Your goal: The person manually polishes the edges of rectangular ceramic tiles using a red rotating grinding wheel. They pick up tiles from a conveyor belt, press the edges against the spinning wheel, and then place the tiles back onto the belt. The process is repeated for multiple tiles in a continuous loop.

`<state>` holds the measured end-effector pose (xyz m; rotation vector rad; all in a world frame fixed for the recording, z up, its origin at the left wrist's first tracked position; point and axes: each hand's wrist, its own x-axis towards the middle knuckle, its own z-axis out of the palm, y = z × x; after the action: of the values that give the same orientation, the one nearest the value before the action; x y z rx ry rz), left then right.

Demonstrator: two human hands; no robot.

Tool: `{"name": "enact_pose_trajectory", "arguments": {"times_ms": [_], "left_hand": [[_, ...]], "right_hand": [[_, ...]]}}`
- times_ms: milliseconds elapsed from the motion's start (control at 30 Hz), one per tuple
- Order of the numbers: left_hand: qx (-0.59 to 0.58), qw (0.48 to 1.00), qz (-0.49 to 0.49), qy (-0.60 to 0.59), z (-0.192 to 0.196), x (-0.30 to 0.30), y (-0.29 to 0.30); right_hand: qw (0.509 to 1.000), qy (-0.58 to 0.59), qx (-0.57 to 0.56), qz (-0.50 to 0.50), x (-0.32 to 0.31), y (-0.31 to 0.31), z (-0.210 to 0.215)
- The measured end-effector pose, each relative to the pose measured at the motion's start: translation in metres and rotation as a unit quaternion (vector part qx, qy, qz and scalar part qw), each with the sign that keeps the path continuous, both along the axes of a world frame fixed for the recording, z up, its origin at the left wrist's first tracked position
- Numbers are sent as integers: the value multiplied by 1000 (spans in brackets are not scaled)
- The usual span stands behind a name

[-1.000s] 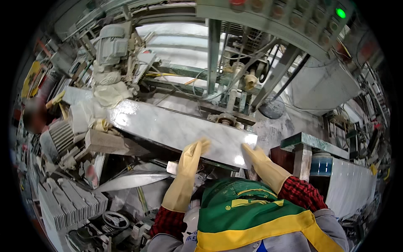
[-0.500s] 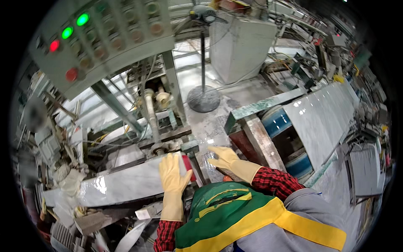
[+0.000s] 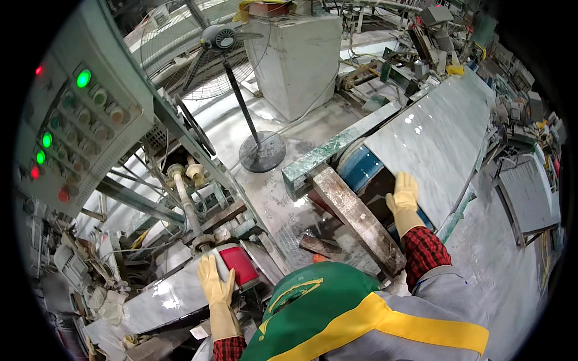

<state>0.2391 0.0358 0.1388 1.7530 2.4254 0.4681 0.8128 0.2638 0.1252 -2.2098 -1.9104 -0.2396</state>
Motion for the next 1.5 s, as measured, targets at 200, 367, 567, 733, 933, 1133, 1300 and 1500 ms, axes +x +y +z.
{"name": "enact_pose_trajectory", "arguments": {"times_ms": [200,367,567,733,933,1133,1300,1500], "left_hand": [[27,999,24,39,-13,-8,-25],[21,997,53,54,-23,-21,-39],[18,997,72,29,-28,-28,-40],[-7,994,95,44,-20,-21,-37],[21,995,82,61,-31,-31,-41],[14,992,114,61,-34,-31,-44],[16,991,126,51,-41,-44,-48],[11,990,140,3,-27,-40,-46]], "right_hand": [[987,-41,-115,-104,40,8,0],[990,-48,-98,-93,67,25,-24],[998,-50,-23,-33,82,29,-70],[1000,7,-16,1,71,5,-87],[998,-32,49,25,45,-13,-69],[992,126,-12,24,57,6,22],[957,148,-217,-120,105,45,20],[930,197,-300,-76,122,71,30]]}}
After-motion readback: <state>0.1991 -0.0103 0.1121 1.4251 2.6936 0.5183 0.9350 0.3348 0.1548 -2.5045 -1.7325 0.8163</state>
